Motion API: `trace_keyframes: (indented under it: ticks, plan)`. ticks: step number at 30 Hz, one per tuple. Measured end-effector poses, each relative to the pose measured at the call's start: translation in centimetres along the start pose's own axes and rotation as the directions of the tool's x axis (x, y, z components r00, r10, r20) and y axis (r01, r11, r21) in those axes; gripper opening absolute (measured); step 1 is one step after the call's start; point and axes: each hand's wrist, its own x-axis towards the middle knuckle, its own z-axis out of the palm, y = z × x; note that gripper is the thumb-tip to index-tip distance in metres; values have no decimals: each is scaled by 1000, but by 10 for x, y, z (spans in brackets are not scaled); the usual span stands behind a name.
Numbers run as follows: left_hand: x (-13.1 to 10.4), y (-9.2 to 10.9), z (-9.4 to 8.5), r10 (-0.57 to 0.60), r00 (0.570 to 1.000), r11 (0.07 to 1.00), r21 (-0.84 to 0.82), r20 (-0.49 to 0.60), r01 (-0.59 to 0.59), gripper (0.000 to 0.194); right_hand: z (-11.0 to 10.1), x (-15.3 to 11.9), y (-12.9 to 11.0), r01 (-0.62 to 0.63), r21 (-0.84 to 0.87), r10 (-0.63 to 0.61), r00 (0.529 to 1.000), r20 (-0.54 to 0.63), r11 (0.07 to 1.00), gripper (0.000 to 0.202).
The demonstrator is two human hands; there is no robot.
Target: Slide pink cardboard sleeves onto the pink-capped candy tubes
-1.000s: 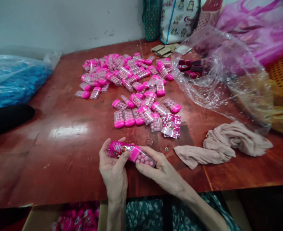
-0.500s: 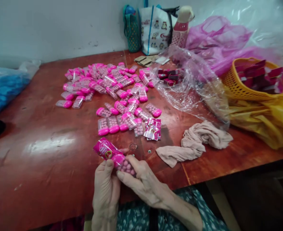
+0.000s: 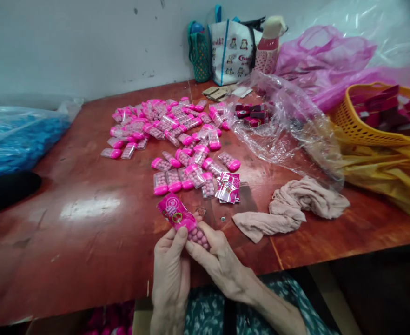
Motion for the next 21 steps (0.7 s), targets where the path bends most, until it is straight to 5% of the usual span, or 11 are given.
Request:
trace_keyframes:
  ticks: [4,10,18,21]
  plan:
    - [1,-2,-1,-44,999,999,-8,-4,44,27,-4,3,-2,14,-52,-11,998,57,999,16]
    - [4,1,-5,-26,1000,1000,9,-2,26,23,1,10,16,-135,199,85,967,239,971,22]
    - [2,0,-9,-65,998,996,68,13,64,24,4,5,7,-8,-84,15,997,81,996,14]
    - [5,2,-16,-61,996,998,25,60,60,26,5,8,9,-30,-51,35,995,98,998,16]
